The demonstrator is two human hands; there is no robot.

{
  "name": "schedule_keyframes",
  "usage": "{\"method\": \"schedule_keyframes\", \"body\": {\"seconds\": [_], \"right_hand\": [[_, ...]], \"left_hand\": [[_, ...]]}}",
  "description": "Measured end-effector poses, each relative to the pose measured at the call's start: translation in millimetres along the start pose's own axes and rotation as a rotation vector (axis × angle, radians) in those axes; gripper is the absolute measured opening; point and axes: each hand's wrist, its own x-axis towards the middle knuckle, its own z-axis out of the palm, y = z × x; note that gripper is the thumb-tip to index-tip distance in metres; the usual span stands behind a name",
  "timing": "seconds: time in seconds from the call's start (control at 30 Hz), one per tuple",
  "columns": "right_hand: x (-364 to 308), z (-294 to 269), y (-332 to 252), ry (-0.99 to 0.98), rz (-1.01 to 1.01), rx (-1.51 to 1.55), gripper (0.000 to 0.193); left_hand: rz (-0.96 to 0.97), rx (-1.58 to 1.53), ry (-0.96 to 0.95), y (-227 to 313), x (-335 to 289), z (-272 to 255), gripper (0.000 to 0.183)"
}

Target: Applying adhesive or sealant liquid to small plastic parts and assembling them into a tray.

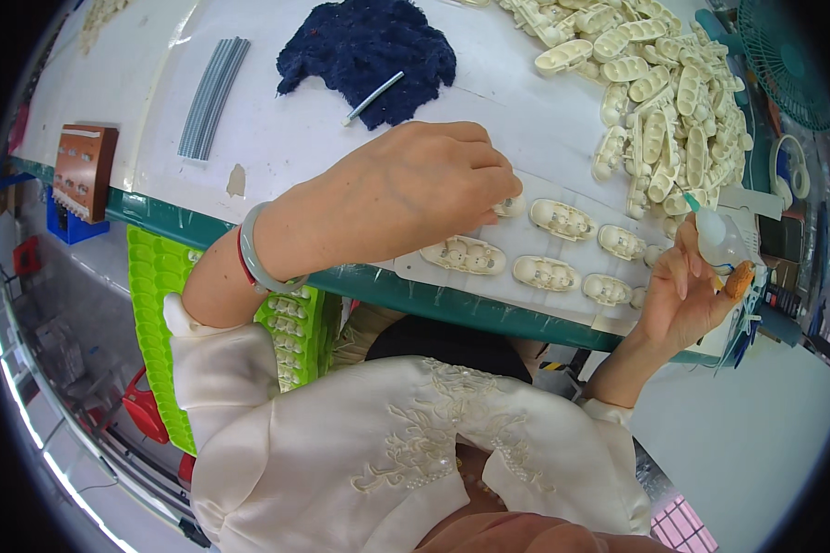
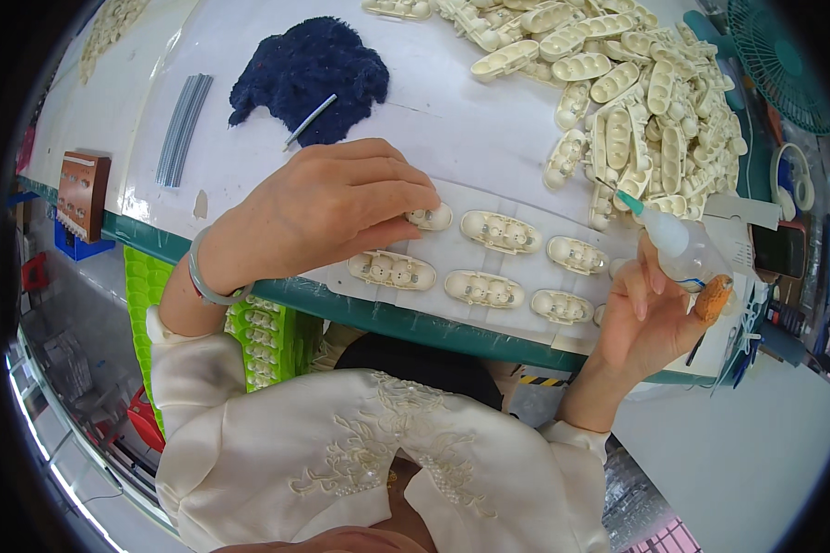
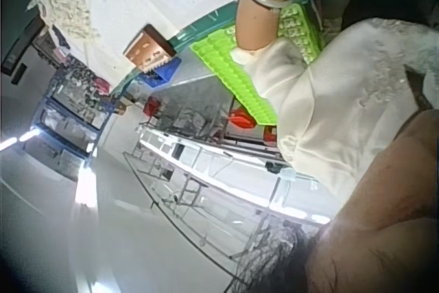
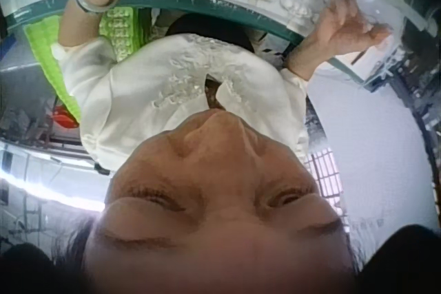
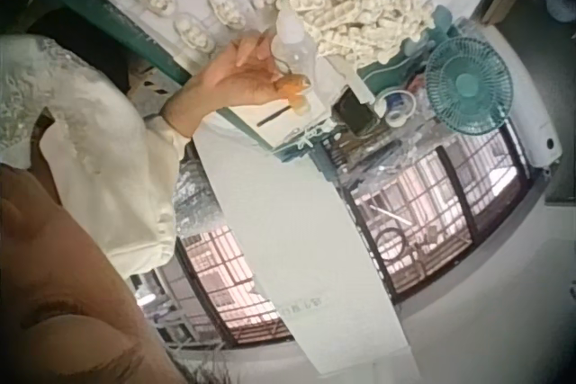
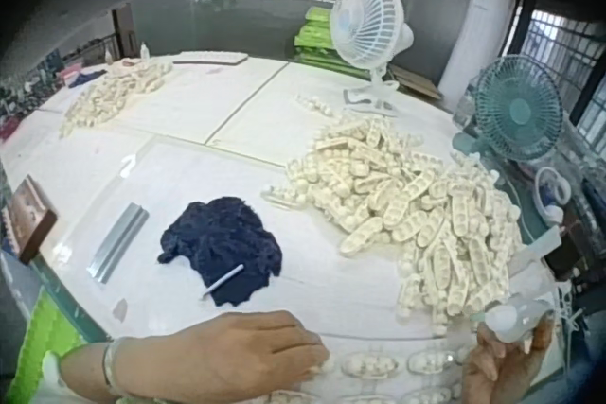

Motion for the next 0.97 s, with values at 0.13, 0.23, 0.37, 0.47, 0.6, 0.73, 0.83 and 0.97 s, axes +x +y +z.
{"method": "schedule_keyframes", "body": {"seconds": [0.13, 0.23, 0.37, 0.47, 0.6, 0.73, 0.83, 0.97], "right_hand": [[-1.0, -3.5, 2.1, 0.026, -0.014, 0.003, 0.051], [-1.0, -11.1, -1.7, 0.019, -0.014, -0.020, 0.052], [-2.4, -9.6, 1.4, 0.018, -0.049, -0.104, 0.056], [-7.6, -4.6, 3.6, 0.044, -0.047, -0.107, 0.062], [-10.9, -7.2, 4.3, 0.074, -0.087, -0.228, 0.065], [-13.5, 2.6, 10.6, 0.150, -0.172, -0.602, 0.067], [-11.9, 2.0, 12.0, 0.058, -0.199, -0.791, 0.068], [-13.1, 7.7, 18.5, -0.028, -0.193, -1.009, 0.075]], "left_hand": [[0.026, -0.032, -0.007, -1.0, 4.1, -2.4, 0.025], [-0.035, -0.075, -0.060, -0.3, 8.1, -4.9, 0.021], [-0.044, -0.075, -0.090, -0.4, 9.8, -5.9, 0.021], [-0.071, -0.147, -0.057, -4.8, 6.1, -4.0, 0.025], [-0.133, -0.188, -0.038, -8.3, 1.6, -6.7, 0.037], [-0.204, -0.284, -0.049, -9.3, 1.7, -25.8, 0.045], [-0.305, -0.331, -0.103, -9.0, -4.4, -25.7, 0.044], [-0.278, -0.279, -0.087, -10.6, -6.3, -25.6, 0.044]]}}
